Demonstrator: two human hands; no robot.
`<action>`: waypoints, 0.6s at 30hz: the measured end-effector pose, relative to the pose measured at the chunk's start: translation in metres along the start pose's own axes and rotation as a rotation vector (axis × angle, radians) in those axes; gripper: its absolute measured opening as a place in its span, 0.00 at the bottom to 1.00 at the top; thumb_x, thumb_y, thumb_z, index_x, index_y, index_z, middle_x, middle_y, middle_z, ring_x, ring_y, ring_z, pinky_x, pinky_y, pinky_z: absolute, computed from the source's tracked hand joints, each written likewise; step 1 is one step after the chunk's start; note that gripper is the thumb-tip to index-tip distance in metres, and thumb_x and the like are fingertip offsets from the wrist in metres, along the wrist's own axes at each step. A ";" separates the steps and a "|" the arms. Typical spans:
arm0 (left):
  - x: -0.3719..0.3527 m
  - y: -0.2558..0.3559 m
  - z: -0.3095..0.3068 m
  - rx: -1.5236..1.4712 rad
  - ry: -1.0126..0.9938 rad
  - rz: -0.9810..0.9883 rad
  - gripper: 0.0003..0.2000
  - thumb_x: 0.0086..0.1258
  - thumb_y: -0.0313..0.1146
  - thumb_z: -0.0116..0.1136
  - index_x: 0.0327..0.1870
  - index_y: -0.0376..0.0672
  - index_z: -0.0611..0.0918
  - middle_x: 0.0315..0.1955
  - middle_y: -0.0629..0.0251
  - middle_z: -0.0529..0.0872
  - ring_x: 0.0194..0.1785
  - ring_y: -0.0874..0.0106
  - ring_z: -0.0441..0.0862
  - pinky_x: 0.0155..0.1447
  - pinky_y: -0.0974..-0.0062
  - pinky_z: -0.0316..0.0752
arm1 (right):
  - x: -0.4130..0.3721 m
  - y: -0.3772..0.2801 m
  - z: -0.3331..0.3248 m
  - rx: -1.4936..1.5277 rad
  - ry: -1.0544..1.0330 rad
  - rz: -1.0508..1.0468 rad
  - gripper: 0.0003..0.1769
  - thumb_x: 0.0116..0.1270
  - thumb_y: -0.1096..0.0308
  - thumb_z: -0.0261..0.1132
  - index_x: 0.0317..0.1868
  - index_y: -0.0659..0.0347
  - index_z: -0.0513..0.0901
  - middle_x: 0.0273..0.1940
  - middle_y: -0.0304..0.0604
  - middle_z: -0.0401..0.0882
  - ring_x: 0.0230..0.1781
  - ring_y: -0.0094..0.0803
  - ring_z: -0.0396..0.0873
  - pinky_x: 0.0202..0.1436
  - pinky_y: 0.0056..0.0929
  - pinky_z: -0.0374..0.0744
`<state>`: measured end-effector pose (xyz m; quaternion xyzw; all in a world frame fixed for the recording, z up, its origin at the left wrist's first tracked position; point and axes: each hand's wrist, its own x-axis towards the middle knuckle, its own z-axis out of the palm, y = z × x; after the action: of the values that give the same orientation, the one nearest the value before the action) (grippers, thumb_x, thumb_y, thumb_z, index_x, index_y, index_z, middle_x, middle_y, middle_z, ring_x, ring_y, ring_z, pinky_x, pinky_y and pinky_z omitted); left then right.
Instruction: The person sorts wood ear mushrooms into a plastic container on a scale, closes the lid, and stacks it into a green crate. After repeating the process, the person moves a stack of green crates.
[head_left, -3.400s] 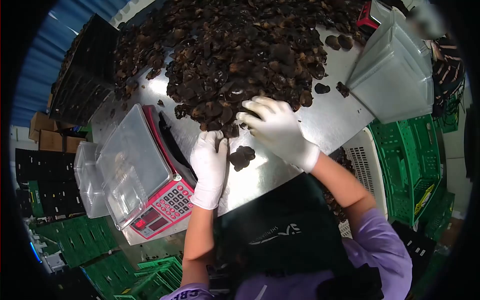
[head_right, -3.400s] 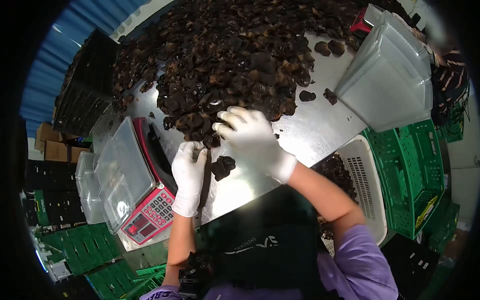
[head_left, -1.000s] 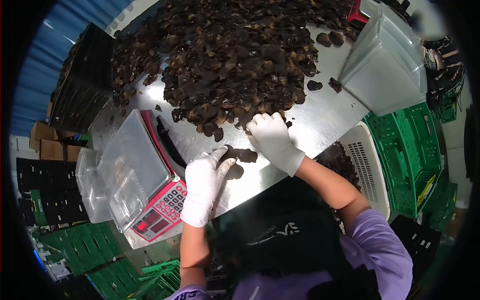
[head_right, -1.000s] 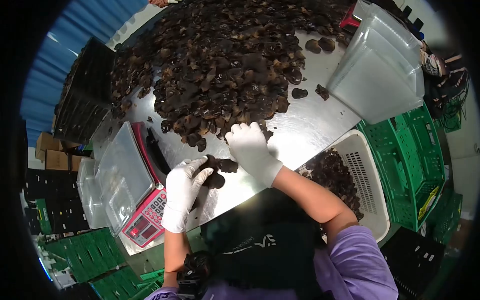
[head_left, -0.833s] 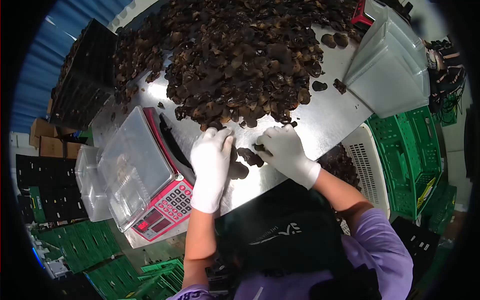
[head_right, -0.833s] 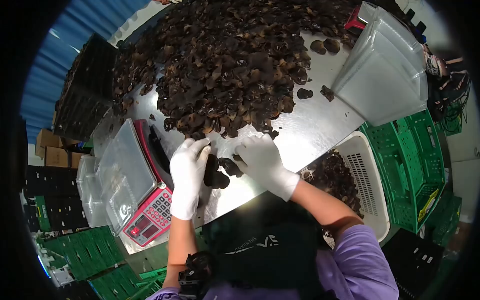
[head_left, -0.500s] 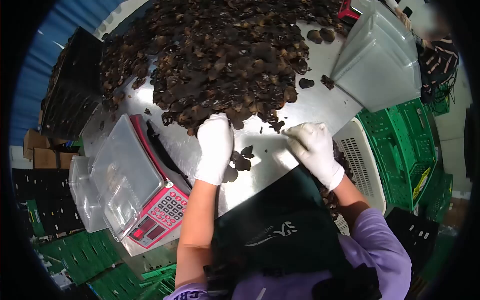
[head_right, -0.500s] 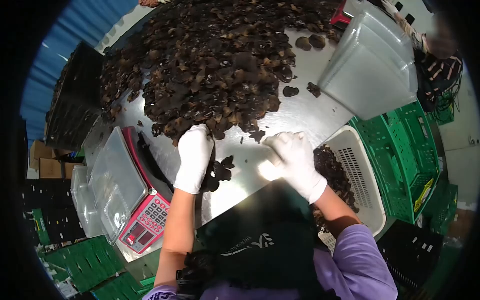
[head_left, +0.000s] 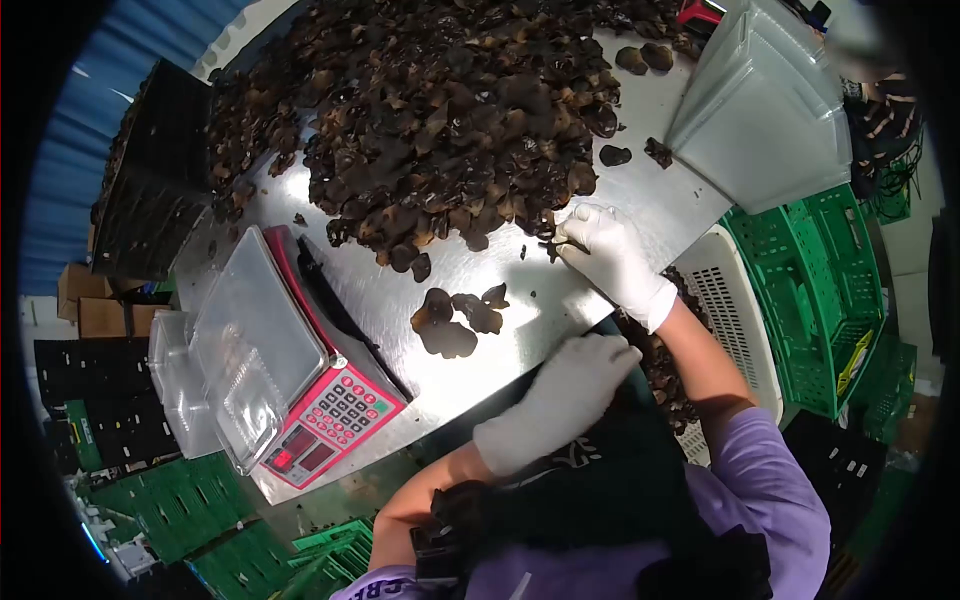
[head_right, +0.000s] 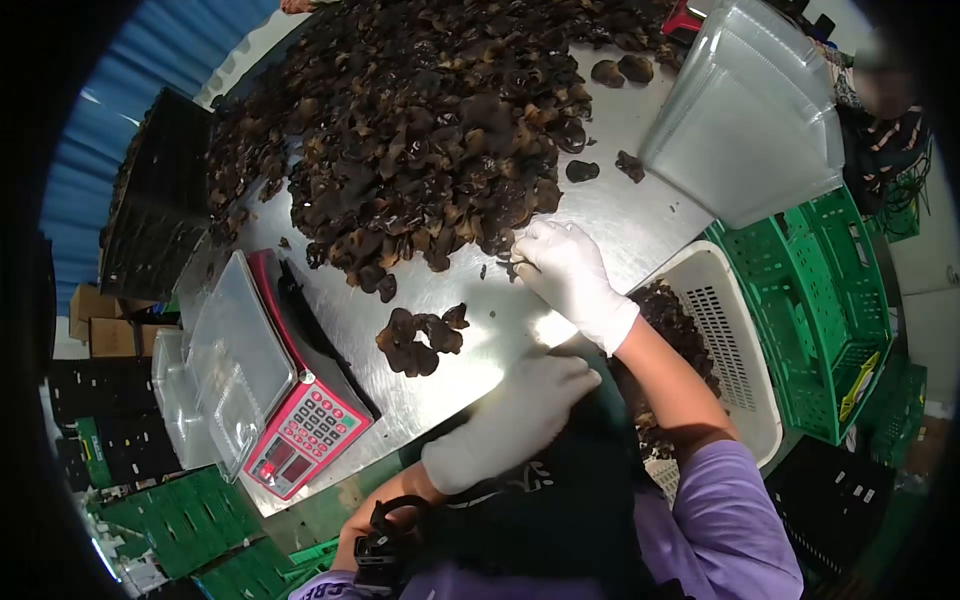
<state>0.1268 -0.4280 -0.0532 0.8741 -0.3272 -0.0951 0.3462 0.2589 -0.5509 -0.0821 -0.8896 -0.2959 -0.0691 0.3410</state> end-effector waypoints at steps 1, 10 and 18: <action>-0.005 -0.003 -0.015 0.021 0.120 -0.043 0.21 0.56 0.20 0.57 0.54 0.42 0.80 0.49 0.58 0.81 0.53 0.59 0.78 0.56 0.64 0.74 | -0.001 0.000 0.003 0.017 0.019 -0.010 0.08 0.53 0.73 0.70 0.35 0.60 0.82 0.30 0.41 0.74 0.34 0.39 0.76 0.42 0.33 0.73; -0.082 -0.061 -0.089 0.665 0.554 -0.547 0.14 0.55 0.23 0.60 0.44 0.43 0.81 0.33 0.62 0.80 0.41 0.60 0.80 0.46 0.64 0.74 | -0.019 -0.044 0.013 0.412 -0.115 0.318 0.09 0.64 0.68 0.63 0.45 0.58 0.82 0.39 0.47 0.83 0.37 0.46 0.82 0.43 0.36 0.79; -0.084 -0.051 -0.102 0.362 0.320 -0.713 0.43 0.51 0.33 0.74 0.71 0.38 0.65 0.53 0.51 0.75 0.56 0.53 0.77 0.57 0.64 0.76 | -0.055 -0.010 -0.058 -0.016 -0.306 -0.052 0.15 0.60 0.70 0.67 0.48 0.58 0.83 0.36 0.47 0.83 0.34 0.40 0.83 0.42 0.36 0.79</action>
<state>0.1278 -0.2913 -0.0168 0.9828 0.0415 -0.0132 0.1792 0.2129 -0.6086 -0.0505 -0.8844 -0.3670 0.0561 0.2829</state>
